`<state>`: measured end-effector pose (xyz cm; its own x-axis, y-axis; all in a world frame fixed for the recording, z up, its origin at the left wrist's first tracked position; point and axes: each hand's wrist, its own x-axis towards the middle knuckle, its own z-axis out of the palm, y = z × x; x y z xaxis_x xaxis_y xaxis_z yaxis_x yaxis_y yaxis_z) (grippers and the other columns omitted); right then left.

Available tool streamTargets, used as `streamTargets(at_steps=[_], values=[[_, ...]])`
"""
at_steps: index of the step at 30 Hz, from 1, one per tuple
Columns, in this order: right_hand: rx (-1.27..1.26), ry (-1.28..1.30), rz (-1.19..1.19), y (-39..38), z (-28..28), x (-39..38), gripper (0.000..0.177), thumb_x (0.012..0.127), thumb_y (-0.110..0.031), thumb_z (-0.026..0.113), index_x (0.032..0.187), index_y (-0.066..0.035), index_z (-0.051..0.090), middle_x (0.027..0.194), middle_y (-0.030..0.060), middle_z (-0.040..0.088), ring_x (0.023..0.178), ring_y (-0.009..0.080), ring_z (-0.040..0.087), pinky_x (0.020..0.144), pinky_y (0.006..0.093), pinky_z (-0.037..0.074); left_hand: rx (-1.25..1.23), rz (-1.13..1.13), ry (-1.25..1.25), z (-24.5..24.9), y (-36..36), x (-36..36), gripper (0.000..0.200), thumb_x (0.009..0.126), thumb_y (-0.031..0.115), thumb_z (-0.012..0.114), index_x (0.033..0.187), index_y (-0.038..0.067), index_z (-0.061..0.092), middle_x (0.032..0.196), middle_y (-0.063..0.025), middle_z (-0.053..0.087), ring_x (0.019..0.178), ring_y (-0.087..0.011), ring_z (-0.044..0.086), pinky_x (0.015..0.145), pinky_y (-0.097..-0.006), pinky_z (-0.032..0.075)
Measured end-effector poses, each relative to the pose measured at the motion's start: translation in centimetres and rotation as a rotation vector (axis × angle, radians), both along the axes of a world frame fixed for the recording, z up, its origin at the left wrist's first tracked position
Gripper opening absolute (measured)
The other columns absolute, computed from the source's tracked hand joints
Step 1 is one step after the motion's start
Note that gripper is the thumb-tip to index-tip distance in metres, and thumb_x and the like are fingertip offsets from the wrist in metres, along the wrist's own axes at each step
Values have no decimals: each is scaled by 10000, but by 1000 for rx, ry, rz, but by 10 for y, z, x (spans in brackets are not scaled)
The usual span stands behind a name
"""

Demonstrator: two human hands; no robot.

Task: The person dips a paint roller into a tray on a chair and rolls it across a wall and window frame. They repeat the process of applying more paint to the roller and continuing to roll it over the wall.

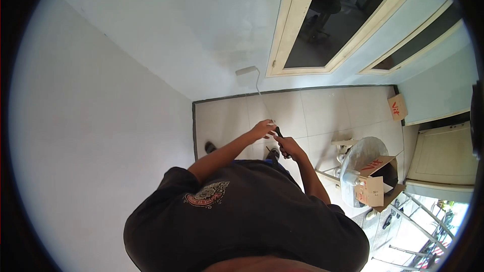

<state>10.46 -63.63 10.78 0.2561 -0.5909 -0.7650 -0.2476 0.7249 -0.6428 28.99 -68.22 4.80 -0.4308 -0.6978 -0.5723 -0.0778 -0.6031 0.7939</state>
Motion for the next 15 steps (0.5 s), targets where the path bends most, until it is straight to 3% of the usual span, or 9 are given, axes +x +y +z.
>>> streamTargets(at_steps=[3, 12, 15], values=[[-21, 33, 75, -14, 6, 4, 471, 915, -464, 591, 608, -145, 430, 468, -32, 376, 370, 100, 374, 363, 275, 307, 26, 27, -23, 18, 2, 2, 477, 970, 343, 547, 1344, 56, 468, 1194, -80, 612, 1028, -195, 637, 826, -373, 520], [24, 35, 17, -17, 13, 69, 489, 922, -447, 587, 584, -143, 404, 467, -24, 384, 370, 105, 369, 376, 284, 293, 15, -64, -97, 10, -34, 74, 387, 961, 381, 528, 1182, 63, 551, 1113, -63, 654, 1010, -193, 633, 810, -360, 501], [61, 38, -28, -10, 6, 94, 484, 898, -465, 605, 587, -144, 419, 479, -27, 384, 392, 118, 400, 395, 298, 347, 36, -123, -122, 3, -52, 99, 366, 960, 382, 520, 1145, 70, 568, 1093, -66, 671, 1005, -195, 636, 794, -362, 498]])
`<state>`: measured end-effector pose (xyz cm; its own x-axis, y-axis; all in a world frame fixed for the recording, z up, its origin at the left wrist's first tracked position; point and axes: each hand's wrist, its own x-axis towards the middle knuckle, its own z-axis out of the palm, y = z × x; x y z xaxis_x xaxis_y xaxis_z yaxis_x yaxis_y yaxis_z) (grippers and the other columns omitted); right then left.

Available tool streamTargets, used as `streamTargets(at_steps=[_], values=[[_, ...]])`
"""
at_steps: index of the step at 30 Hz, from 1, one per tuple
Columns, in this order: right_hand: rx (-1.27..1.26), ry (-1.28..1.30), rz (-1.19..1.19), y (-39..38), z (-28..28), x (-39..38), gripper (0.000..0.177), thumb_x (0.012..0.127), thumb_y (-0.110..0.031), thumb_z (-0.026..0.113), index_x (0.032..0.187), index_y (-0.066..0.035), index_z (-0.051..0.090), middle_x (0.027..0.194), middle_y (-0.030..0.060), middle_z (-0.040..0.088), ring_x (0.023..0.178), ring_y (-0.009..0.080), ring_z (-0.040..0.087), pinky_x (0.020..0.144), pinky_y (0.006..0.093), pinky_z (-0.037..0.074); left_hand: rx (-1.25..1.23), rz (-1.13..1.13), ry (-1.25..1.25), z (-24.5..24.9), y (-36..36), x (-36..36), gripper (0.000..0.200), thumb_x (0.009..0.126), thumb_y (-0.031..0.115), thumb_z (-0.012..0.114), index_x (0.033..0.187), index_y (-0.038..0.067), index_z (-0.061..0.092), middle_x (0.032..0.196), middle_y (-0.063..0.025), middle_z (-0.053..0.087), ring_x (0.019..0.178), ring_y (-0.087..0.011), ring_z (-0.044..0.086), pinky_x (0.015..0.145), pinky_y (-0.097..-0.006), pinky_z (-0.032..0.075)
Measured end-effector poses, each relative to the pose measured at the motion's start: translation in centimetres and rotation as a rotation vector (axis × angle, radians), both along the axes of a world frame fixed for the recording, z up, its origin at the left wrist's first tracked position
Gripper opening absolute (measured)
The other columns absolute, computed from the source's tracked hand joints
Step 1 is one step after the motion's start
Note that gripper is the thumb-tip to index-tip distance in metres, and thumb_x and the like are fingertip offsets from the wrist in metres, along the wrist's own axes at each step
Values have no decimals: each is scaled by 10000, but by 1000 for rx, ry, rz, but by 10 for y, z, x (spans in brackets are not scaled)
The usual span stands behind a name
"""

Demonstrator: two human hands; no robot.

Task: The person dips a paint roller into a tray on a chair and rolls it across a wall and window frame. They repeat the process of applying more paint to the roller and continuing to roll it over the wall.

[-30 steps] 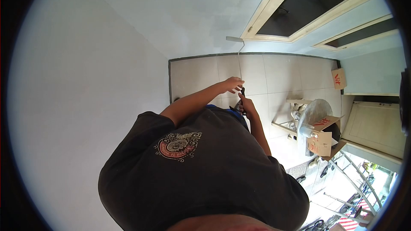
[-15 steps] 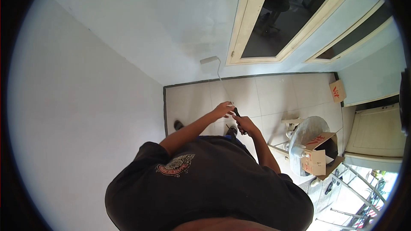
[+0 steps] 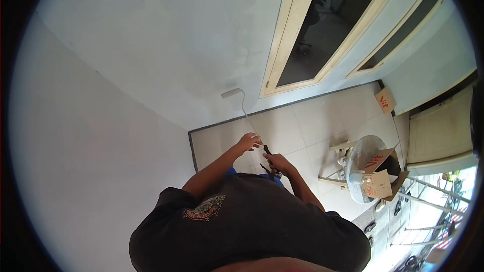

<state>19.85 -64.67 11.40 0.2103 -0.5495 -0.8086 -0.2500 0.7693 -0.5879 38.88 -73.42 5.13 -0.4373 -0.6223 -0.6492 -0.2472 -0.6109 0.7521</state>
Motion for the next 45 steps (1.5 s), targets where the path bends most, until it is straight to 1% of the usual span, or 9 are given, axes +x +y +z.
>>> streamTargets(at_steps=[9, 16, 21, 25, 33, 35, 38, 41, 45], values=[[10, 14, -188, 29, -7, 55, 513, 887, -492, 611, 567, -117, 467, 486, -4, 423, 384, 127, 429, 376, 298, 340, 78, -293, 11, -1, -22, 29, 332, 966, 389, 495, 1036, 81, 599, 1058, -54, 704, 971, -181, 646, 764, -380, 499], [-124, 110, -240, 60, -10, 42, 493, 912, -495, 588, 596, -133, 477, 504, -41, 408, 406, 86, 361, 404, 279, 272, 96, -289, 172, 10, -13, 4, 340, 989, 380, 450, 1139, 91, 547, 1072, -52, 713, 999, -182, 647, 864, -374, 457], [-99, 84, -336, 77, 14, -1, 515, 922, -516, 566, 614, -109, 500, 508, -31, 429, 400, 86, 380, 390, 282, 298, 11, -358, 170, 41, -4, -48, 275, 1009, 330, 441, 1105, 95, 546, 1050, -73, 712, 1022, -186, 648, 858, -352, 450], [-246, 204, -390, 112, 22, -50, 528, 944, -504, 534, 638, -75, 506, 510, 6, 476, 381, 121, 453, 364, 277, 357, -166, -509, 266, 67, 13, -111, 241, 1018, 315, 437, 1046, 97, 536, 1024, -82, 718, 976, -191, 669, 865, -348, 455], [-451, 462, -662, 210, 11, -136, 391, 927, -346, 599, 699, -38, 524, 536, 30, 526, 452, 124, 539, 445, 303, 428, -324, -858, 509, 83, 82, -256, 149, 1008, 177, 480, 1021, 40, 535, 986, -129, 715, 920, -153, 657, 815, -309, 498], [-545, 595, -734, 234, -11, -148, 401, 914, -338, 615, 708, -7, 522, 538, 66, 519, 483, 148, 517, 492, 343, 422, -318, -928, 548, 89, 106, -284, 136, 1007, 165, 481, 1009, 39, 531, 970, -122, 716, 929, -155, 657, 806, -293, 491], [-443, 672, -849, 257, 4, -149, 449, 902, -353, 622, 721, 42, 514, 568, 141, 493, 553, 202, 454, 567, 408, 395, -259, -1019, 531, 99, 136, -315, 111, 1000, 142, 487, 986, 41, 532, 953, -105, 710, 933, -157, 655, 782, -269, 478], [-398, 679, -984, 278, -1, -142, 443, 896, -347, 627, 715, 44, 526, 563, 144, 488, 539, 211, 461, 560, 413, 394, -252, -1176, 558, 92, 155, -337, 100, 993, 121, 490, 973, 35, 539, 957, -110, 706, 942, -160, 652, 805, -283, 488], [-352, 722, -1193, 291, -12, -122, 474, 886, -367, 617, 695, 59, 536, 554, 162, 483, 522, 235, 463, 561, 428, 392, -141, -1344, 552, 80, 169, -356, 172, 971, 86, 513, 1100, -17, 561, 961, -126, 698, 960, -190, 650, 868, -323, 507]])
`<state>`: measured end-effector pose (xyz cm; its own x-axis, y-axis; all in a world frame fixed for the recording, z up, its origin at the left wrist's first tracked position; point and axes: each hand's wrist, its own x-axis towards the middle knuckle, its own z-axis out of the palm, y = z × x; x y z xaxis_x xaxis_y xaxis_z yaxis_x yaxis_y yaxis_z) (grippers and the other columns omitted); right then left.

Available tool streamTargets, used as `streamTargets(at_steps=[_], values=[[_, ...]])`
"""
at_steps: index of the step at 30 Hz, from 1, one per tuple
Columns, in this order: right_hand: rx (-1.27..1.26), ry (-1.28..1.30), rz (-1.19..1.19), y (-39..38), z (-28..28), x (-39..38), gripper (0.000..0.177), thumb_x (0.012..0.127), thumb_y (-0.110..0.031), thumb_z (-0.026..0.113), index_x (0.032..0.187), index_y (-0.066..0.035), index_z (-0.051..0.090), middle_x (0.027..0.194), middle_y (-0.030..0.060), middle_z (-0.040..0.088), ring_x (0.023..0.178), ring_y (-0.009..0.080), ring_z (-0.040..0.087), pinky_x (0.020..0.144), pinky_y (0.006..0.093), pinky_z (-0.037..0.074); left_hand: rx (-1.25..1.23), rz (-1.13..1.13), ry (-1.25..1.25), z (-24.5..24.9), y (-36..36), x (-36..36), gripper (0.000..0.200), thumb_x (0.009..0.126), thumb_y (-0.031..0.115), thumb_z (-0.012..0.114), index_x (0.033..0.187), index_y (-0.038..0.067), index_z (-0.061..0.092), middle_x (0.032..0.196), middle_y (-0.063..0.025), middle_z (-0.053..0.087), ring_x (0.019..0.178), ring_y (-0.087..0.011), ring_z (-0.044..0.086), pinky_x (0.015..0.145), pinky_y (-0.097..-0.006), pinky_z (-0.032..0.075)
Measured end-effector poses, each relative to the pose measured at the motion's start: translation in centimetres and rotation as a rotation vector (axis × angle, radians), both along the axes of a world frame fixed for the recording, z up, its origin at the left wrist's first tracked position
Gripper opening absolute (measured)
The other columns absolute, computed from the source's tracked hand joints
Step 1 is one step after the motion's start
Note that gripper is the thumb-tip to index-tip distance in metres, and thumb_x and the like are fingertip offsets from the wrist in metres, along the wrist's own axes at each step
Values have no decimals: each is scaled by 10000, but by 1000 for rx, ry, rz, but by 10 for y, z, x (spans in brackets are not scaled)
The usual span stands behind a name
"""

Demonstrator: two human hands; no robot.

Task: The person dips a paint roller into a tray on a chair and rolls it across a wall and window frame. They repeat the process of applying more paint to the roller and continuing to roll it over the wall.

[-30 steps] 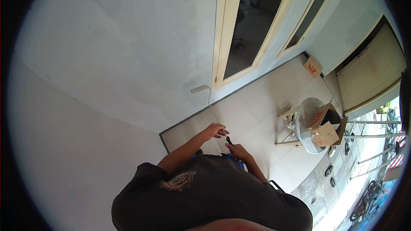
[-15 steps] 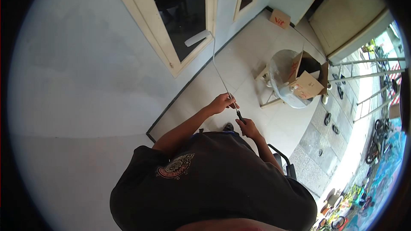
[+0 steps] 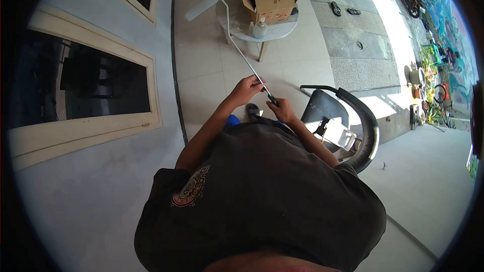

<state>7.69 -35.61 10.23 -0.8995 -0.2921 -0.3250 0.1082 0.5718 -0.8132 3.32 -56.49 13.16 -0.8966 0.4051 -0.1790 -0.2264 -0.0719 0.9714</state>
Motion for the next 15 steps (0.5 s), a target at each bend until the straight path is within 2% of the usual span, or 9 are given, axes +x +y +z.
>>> streamTargets(at_steps=[1, 2, 4, 6, 9, 10, 12, 14, 15], values=[[-3, -26, -52, 1, 7, 6, 481, 884, -378, 610, 687, 55, 533, 549, 150, 479, 525, 219, 474, 563, 423, 395, -48, -59, 4, -2, 2, -5, 236, 972, 89, 509, 1159, -46, 556, 958, -127, 707, 952, -180, 659, 863, -305, 505], [0, -40, -121, 0, 7, 14, 481, 884, -378, 610, 687, 55, 533, 549, 150, 479, 525, 219, 474, 563, 423, 395, -44, -128, -8, -1, 3, -10, 236, 972, 89, 509, 1159, -46, 556, 958, -127, 707, 952, -180, 659, 863, -305, 505], [-60, -103, -266, 1, 5, 27, 483, 883, -384, 610, 689, 51, 533, 546, 134, 473, 530, 202, 466, 561, 419, 392, -219, -231, 85, 4, 8, -19, 232, 971, 92, 512, 1141, -51, 577, 949, -122, 718, 918, -149, 664, 854, -281, 500], [-83, -111, -414, 0, 3, 42, 487, 885, -392, 609, 694, 49, 535, 545, 117, 464, 532, 189, 451, 558, 415, 385, -188, -324, 58, 13, 10, -22, 212, 966, 115, 538, 1079, -46, 617, 913, -110, 728, 856, -121, 665, 848, -255, 492], [-146, -162, -646, 2, 3, 63, 435, 889, -344, 618, 696, 37, 537, 548, 74, 457, 545, 148, 439, 543, 383, 368, -319, -453, 27, 16, 9, -30, 212, 953, 167, 588, 973, -33, 655, 793, -84, 721, 781, -110, 656, 783, -241, 492], [-146, -168, -713, 1, 2, 73, 435, 889, -344, 618, 696, 37, 537, 548, 74, 457, 545, 148, 439, 543, 383, 368, -314, -520, 28, 10, 9, -31, 212, 953, 167, 588, 973, -33, 655, 793, -84, 721, 781, -110, 656, 783, -241, 492], [-257, -203, -922, -6, -3, 92, 346, 912, -284, 626, 685, -49, 512, 564, -21, 454, 491, 71, 403, 458, 296, 324, -274, -586, -20, -7, 8, -33, 230, 961, 183, 574, 964, -33, 654, 743, -83, 706, 765, -114, 651, 767, -257, 496], [-250, -171, -1041, -23, -4, 113, 316, 915, -268, 623, 714, -56, 502, 556, -21, 446, 459, 71, 400, 417, 275, 315, -249, -674, -17, -15, 14, -34, 261, 974, 202, 546, 946, -34, 654, 717, -93, 695, 766, -120, 651, 782, -275, 500], [-362, -257, -1149, -32, 4, 121, 302, 917, -264, 620, 728, -64, 494, 553, -20, 443, 457, 74, 412, 412, 270, 328, -245, -736, 5, -20, 20, -35, 255, 976, 194, 530, 982, -30, 652, 717, -94, 696, 770, -122, 652, 790, -280, 500]])
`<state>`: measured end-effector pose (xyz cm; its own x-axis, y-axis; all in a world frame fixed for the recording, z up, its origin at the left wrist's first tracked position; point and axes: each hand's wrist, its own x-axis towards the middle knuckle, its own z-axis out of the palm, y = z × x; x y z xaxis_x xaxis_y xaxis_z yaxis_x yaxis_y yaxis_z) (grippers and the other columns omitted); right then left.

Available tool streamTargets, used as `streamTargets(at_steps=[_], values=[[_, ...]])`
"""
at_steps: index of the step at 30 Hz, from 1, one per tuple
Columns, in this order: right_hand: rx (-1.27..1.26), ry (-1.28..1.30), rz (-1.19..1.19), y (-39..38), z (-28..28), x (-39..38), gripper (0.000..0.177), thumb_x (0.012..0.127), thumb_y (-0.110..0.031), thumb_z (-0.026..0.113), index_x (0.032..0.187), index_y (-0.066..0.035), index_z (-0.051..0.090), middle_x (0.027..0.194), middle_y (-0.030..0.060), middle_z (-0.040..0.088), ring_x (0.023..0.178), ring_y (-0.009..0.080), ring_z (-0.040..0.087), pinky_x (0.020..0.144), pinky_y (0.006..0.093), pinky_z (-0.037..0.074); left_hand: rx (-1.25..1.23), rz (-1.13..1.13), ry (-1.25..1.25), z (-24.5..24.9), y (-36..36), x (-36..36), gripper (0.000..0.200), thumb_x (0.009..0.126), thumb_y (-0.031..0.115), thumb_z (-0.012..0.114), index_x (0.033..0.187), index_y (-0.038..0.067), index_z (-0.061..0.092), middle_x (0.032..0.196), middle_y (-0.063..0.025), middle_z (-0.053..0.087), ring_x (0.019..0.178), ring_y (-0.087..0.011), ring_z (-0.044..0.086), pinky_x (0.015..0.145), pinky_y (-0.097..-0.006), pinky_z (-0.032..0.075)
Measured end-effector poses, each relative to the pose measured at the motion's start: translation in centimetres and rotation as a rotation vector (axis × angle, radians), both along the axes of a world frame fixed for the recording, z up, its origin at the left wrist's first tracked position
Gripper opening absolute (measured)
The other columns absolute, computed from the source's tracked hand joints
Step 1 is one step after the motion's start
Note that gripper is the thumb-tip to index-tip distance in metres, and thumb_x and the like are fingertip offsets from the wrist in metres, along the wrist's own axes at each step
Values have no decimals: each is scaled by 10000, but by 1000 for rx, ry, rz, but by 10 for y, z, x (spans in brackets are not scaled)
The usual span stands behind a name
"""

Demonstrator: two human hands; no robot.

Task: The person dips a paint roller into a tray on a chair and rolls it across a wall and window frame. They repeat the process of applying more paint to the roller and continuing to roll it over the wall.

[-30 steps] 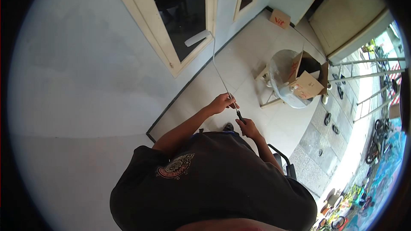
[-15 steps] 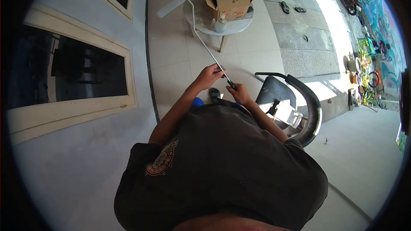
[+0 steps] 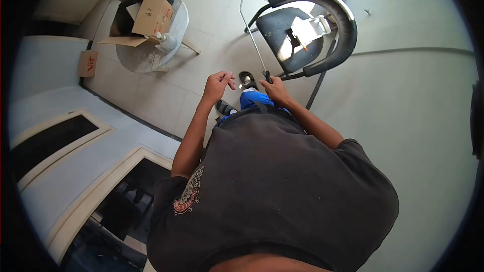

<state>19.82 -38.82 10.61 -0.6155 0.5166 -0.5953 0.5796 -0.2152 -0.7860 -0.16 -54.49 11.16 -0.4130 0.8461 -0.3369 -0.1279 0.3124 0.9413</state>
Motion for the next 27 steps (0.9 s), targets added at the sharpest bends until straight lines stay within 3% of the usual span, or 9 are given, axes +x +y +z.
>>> streamTargets(at_steps=[5, 8, 11, 18, 27], values=[[-261, -46, -361, -7, 0, 48, 244, 904, -247, 630, 798, -86, 481, 577, -26, 432, 447, 70, 411, 403, 250, 365, -39, -253, 74, 6, 59, 12, 253, 968, 145, 497, 1115, -12, 630, 743, -91, 703, 797, -124, 651, 813, -286, 496], [-257, -128, -506, 10, 5, 66, 241, 900, -256, 637, 806, -95, 483, 589, -34, 425, 448, 69, 403, 403, 248, 361, 96, -361, -16, 6, 104, 28, 275, 959, 108, 486, 1175, -13, 604, 883, -99, 713, 850, -137, 643, 845, -296, 494], [-277, -103, -599, 36, -7, 85, 228, 888, -240, 634, 785, -78, 512, 596, -13, 452, 457, 92, 432, 398, 270, 380, 124, -482, -35, 2, 150, 41, 272, 963, 106, 481, 1177, -13, 599, 920, -110, 709, 872, -147, 644, 852, -301, 495], [-308, -48, -663, 83, -40, 126, 208, 895, -226, 614, 799, -60, 535, 609, 2, 475, 467, 115, 460, 406, 295, 386, 173, -653, -8, 14, 245, 64, 268, 990, 130, 468, 1174, -16, 596, 910, -104, 703, 873, -141, 639, 832, -292, 497], [-365, -13, -753, 105, -49, 109, 202, 913, -240, 621, 844, -68, 542, 612, -14, 477, 482, 88, 455, 432, 269, 385, 124, -866, 28, 7, 325, 63, 268, 969, 101, 481, 1182, -18, 592, 917, -98, 701, 864, -130, 631, 823, -279, 492]])
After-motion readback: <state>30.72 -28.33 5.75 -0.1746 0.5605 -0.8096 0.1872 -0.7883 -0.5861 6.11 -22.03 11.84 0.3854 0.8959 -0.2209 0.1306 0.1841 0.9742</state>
